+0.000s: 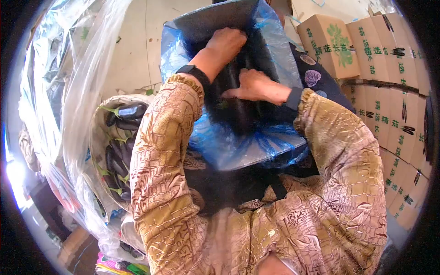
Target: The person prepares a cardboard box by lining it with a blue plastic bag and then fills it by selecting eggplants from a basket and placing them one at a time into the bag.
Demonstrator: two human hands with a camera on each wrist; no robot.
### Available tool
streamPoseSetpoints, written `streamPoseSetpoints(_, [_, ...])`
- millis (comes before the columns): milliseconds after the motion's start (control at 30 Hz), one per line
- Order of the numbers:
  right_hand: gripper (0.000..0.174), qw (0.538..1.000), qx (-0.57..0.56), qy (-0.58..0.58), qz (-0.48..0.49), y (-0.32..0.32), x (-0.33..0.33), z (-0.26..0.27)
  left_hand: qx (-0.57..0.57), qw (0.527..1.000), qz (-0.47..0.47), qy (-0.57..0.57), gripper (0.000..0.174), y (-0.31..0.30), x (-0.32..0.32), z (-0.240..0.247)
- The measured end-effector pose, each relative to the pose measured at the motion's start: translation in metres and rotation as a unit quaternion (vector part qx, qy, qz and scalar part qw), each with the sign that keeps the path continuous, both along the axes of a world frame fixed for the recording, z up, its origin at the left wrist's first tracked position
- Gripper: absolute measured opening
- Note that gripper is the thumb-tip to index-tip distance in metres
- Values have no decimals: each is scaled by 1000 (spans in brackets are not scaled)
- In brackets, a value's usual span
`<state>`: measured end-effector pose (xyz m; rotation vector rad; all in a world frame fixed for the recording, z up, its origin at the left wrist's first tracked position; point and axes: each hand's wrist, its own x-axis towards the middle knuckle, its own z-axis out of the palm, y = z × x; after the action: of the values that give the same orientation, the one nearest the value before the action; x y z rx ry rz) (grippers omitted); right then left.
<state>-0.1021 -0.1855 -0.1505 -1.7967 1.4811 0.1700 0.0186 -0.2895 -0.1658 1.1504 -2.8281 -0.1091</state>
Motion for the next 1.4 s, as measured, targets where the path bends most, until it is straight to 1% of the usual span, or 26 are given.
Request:
streamPoseSetpoints(67, [97,998,-33,19,47,6,-7,12,7,1000,-15,18,12,-1,-5,-4])
streamPoseSetpoints(167, [77,997,-30,48,60,22,-7,34,21,999,-2,-40,13,1,-13,-6])
streamPoseSetpoints(367, [77,998,40,33,30,20,-13,11,-38,999,-2,4,14,11,-7,-11])
streamPoseSetpoints(433, [80,997,39,55,42,17,-11,10,-143,987,20,71,14,19,-2,-13])
streamPoseSetpoints(467, [80,997,37,52,47,14,-11,7,-145,987,24,66,14,18,2,-12])
streamPoseSetpoints(533, [79,995,49,56,63,11,-14,0,-59,998,29,8,18,21,13,21])
streamPoseSetpoints(567, [77,996,53,27,69,10,-16,-2,12,997,73,-8,17,24,27,55])
streamPoseSetpoints(600, [75,997,69,29,27,13,-11,5,46,992,109,50,18,24,47,72])
streamPoseSetpoints(633, [71,996,74,35,42,9,-14,7,61,972,18,227,22,22,77,88])
streamPoseSetpoints(667, [62,993,83,52,61,8,-8,21,182,921,54,341,24,24,113,89])
streamPoseSetpoints(733, [50,979,-70,39,187,15,-16,16,242,852,226,405,31,83,173,145])
streamPoseSetpoints(767, [46,957,-156,41,240,18,-20,14,208,842,279,412,28,106,208,134])
streamPoseSetpoints(800, [47,976,-127,63,163,20,-17,28,172,830,325,418,26,131,248,113])
streamPoseSetpoints(833, [42,979,-115,17,165,18,-20,41,164,862,382,290,28,159,294,99])
streamPoseSetpoints(900, [38,991,-49,-32,122,22,-8,76,187,781,500,326,30,243,355,66])
streamPoseSetpoints(933, [34,995,20,-38,86,23,-2,98,165,789,549,223,30,282,376,53])
streamPoseSetpoints(967, [33,995,43,-58,63,25,1,113,136,775,577,221,30,324,386,39])
streamPoseSetpoints(1033, [32,994,65,-76,46,32,8,131,175,701,664,191,28,395,390,7])
streamPoseSetpoints(1067, [30,992,73,-88,43,36,2,136,192,687,668,212,27,422,377,-10])
streamPoseSetpoints(1100, [29,991,87,-95,43,40,7,141,248,638,686,248,27,433,358,-11])
streamPoseSetpoints(1133, [29,991,86,-93,51,44,12,142,213,656,670,274,27,460,355,-48])
streamPoseSetpoints(1167, [29,989,95,-93,70,47,16,143,208,641,682,284,27,462,333,-55])
streamPoseSetpoints(1200, [28,987,102,-92,87,51,20,144,218,593,698,336,31,458,314,-62])
streamPoseSetpoints(1300, [31,981,80,-85,152,62,28,144,89,679,674,276,54,432,278,-91])
streamPoseSetpoints(1333, [31,980,83,-86,158,66,31,146,47,692,673,256,60,419,272,-101])
streamPoseSetpoints(1400, [31,979,74,-90,165,71,32,149,92,675,701,211,67,391,269,-127])
